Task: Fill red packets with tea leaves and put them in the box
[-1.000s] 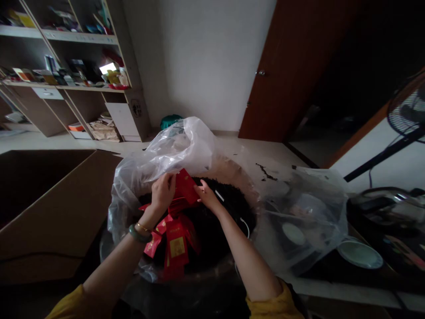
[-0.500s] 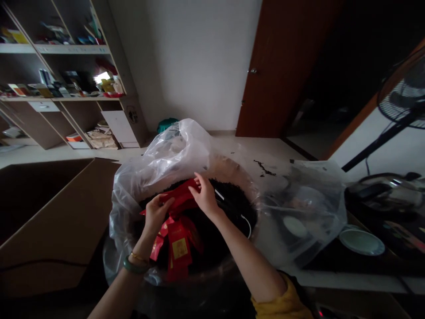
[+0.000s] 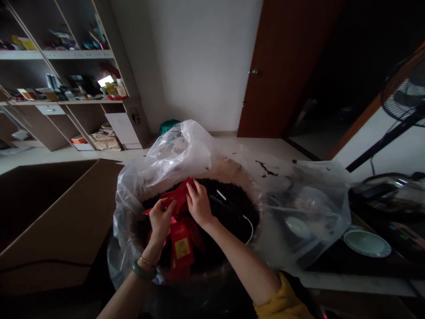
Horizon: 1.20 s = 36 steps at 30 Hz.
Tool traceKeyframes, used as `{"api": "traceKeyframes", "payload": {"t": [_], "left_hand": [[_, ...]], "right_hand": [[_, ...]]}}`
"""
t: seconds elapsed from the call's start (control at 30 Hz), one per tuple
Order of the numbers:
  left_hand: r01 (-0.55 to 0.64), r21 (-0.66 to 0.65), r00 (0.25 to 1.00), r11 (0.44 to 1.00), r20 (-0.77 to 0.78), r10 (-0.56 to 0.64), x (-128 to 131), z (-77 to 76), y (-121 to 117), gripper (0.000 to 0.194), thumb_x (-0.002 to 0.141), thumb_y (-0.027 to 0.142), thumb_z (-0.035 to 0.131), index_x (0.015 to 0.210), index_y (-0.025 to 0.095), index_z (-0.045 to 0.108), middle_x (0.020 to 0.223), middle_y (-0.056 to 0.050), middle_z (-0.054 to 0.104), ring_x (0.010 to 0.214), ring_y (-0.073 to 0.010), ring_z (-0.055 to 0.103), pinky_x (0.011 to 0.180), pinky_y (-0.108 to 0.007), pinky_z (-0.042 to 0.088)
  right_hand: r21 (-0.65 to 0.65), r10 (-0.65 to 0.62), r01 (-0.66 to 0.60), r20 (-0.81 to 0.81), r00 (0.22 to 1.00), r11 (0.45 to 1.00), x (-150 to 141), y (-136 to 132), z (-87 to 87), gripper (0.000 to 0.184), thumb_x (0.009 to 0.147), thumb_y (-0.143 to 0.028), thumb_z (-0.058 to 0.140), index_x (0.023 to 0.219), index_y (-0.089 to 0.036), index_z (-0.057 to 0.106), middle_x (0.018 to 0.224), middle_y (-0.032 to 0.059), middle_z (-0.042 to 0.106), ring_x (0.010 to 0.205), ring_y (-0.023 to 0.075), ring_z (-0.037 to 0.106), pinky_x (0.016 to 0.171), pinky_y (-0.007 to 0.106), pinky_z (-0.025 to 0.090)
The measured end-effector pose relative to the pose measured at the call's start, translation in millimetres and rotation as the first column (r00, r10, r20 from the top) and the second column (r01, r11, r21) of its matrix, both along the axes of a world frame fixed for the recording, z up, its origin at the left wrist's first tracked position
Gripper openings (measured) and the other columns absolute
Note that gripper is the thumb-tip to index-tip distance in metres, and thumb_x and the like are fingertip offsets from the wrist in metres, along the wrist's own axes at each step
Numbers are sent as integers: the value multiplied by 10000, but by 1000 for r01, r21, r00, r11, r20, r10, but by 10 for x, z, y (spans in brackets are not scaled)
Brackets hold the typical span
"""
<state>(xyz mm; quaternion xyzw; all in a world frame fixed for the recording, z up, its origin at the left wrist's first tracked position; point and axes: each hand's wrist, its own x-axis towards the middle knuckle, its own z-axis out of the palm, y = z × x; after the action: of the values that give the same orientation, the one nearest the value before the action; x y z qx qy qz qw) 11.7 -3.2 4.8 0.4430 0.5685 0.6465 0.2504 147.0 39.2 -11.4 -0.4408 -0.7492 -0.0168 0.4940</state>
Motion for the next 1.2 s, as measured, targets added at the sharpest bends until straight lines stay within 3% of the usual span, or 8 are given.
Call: {"api": "traceKeyframes", "payload": {"t": [0.27,0.6,0.77,0.93,1.0,1.07,1.13,1.2], "left_hand": [[-60,20,996,998,-62,62,19,3,-18,263,653,411,683,744,166,650,561,20,615,467,-112,520,471,-220,409],[-108,17,990,994,-88,109,-45,-80,17,263,653,413,683,745,167,656,592,10,632,502,-117,527,511,-227,434],[-117,35,982,993,-148,121,-20,-76,7,256,670,423,660,731,175,655,598,10,640,493,-112,519,503,-224,427],[-107,21,974,994,-200,109,-47,-139,18,256,701,425,645,753,175,657,576,16,620,487,-117,520,499,-231,433],[-99,23,961,995,-257,102,-75,-138,28,237,742,385,613,846,179,665,708,-19,678,580,-142,582,577,-261,481],[-133,69,918,989,-367,149,-107,-94,34,317,754,336,606,1023,172,648,959,-87,702,828,-208,636,750,-340,512],[-173,138,836,975,-503,219,-137,-20,31,451,741,314,631,1165,162,603,1189,-140,635,1140,-296,537,951,-456,432],[-135,151,773,979,-603,199,-160,54,24,418,748,314,638,1147,190,632,1213,-126,633,1260,-337,436,1040,-533,326]], "right_hand": [[-63,17,-40,-328,944,997,-3,-28,77,415,895,-230,476,1303,-172,519,1146,154,623,1044,231,609,868,381,548],[-6,83,-87,-257,963,996,-44,-54,7,369,900,-208,477,1255,-202,581,1234,124,624,1140,225,589,980,408,495],[6,109,-111,-253,961,994,-93,-106,36,288,893,-214,491,1128,-193,657,1041,121,680,989,212,633,895,368,527],[-146,35,-91,-347,937,985,-3,-37,66,192,864,-252,531,929,-181,698,856,94,699,789,204,662,764,332,548],[-204,24,-106,-368,929,973,37,-1,75,179,854,-256,543,864,-172,700,800,88,704,726,203,666,725,325,549],[-230,43,-138,-376,926,964,61,21,98,174,848,-245,548,873,-168,702,808,87,713,724,204,674,719,321,550],[-220,91,-179,-359,929,959,75,25,147,175,848,-227,547,903,-176,705,837,82,719,749,200,680,729,310,551],[-188,163,-228,-307,938,955,87,13,219,185,854,-212,540,931,-191,707,862,71,721,785,191,682,752,299,550]]}}
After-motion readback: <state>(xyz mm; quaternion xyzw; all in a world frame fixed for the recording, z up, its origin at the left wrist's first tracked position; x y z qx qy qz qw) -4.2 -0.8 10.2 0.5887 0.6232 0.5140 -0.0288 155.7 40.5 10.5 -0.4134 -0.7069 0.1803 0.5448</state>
